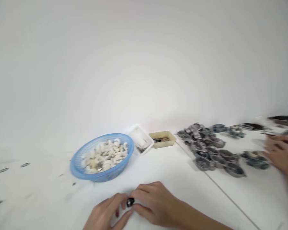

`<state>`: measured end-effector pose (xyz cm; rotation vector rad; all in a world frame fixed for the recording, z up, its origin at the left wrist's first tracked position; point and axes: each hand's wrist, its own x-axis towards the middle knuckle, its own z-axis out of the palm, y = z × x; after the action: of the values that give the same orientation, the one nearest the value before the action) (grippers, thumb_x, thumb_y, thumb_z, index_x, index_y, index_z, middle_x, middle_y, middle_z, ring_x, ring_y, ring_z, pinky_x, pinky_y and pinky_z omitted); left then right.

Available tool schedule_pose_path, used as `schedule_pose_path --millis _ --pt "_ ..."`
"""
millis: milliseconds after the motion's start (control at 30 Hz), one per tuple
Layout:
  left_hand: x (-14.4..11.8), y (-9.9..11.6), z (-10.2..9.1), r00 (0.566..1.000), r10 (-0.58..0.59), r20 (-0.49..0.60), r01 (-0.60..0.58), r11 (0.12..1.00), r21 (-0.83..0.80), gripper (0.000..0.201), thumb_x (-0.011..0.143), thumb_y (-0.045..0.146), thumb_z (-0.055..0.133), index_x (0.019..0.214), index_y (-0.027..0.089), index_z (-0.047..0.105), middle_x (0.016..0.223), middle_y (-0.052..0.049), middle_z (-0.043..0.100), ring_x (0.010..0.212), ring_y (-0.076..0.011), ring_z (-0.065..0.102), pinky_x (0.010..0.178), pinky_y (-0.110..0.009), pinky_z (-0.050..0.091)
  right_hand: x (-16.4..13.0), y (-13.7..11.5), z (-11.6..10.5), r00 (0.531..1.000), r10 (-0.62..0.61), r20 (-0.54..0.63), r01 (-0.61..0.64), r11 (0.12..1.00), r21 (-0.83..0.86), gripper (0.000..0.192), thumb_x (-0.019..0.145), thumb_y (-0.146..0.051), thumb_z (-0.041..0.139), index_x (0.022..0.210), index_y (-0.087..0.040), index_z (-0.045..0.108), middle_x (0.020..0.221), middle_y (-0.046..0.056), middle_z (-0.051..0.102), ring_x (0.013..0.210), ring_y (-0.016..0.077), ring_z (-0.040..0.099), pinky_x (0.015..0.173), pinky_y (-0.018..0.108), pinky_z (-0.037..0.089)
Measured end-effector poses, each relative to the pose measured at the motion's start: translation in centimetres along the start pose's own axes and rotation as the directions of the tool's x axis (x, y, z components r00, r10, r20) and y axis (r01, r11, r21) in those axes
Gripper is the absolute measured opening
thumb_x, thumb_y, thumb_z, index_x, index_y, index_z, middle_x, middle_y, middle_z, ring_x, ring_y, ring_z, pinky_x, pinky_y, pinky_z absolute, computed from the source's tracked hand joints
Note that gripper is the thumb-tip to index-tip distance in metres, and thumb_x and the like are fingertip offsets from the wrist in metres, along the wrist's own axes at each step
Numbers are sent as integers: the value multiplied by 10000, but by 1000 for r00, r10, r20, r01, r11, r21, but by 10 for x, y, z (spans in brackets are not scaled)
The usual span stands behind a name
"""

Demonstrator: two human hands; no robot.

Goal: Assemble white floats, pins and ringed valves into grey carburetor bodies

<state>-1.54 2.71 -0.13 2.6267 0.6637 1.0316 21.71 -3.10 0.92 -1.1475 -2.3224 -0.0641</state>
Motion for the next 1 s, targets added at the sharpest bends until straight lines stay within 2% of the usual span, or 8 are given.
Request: schedule_pose_path --millis 33,133,233,333,633,800,1000 --pt "0 3 -2 1000 23 12 -23 1000 14 140 970 389 663 1091 322 638 773 66 721 547 -140 687 568 -203 590 -1 0 0 1000 6 11 -7 1000 21 135 1069 -353 546 1129 -253 616 935 -24 727 816 153 709 684 244 481" --pt "-2 9 -5 996 -24 83 16 995 100 105 985 309 631 1081 271 613 807 47 709 616 -140 688 626 -232 578 -2 1 3 1000 -1 19 0 998 68 173 1106 -315 463 1157 -245 612 963 1 715 827 167 701 700 272 479" --pt "-4 12 -6 985 -103 138 85 988 132 72 984 282 620 1048 255 599 814 38 693 666 -152 684 648 -255 559 -4 2 7 1000 -11 22 9 996 88 217 1124 -307 417 1171 -244 618 971 12 706 811 171 692 684 288 472" --pt "-5 14 -6 980 -125 157 106 987 124 85 978 259 613 1059 254 589 835 32 691 690 -158 681 660 -267 550 -4 1 6 1000 -23 4 22 996 83 244 1131 -311 398 1148 -235 630 945 18 704 782 171 683 656 293 460" --pt "-5 13 -6 997 -50 60 43 993 112 180 983 275 624 1159 261 590 816 26 691 672 -151 676 627 -250 553 -4 -1 3 993 -16 -114 25 996 82 235 1126 -310 418 1147 -231 639 902 20 720 730 156 678 678 271 484" --pt "-2 17 -9 1000 -1 9 -1 993 115 96 995 307 631 1067 249 603 772 35 682 610 -141 665 558 -228 537 -5 2 3 999 -1 -41 4 998 61 255 1133 -333 393 1112 -234 628 885 14 703 698 159 642 649 272 438" --pt "-3 19 -10 999 37 -17 -35 992 121 112 1007 323 631 1077 241 602 741 40 655 592 -139 647 548 -229 537 -4 3 6 1000 -20 13 19 998 55 227 1129 -345 411 1100 -237 608 892 -12 681 706 153 612 638 280 394"
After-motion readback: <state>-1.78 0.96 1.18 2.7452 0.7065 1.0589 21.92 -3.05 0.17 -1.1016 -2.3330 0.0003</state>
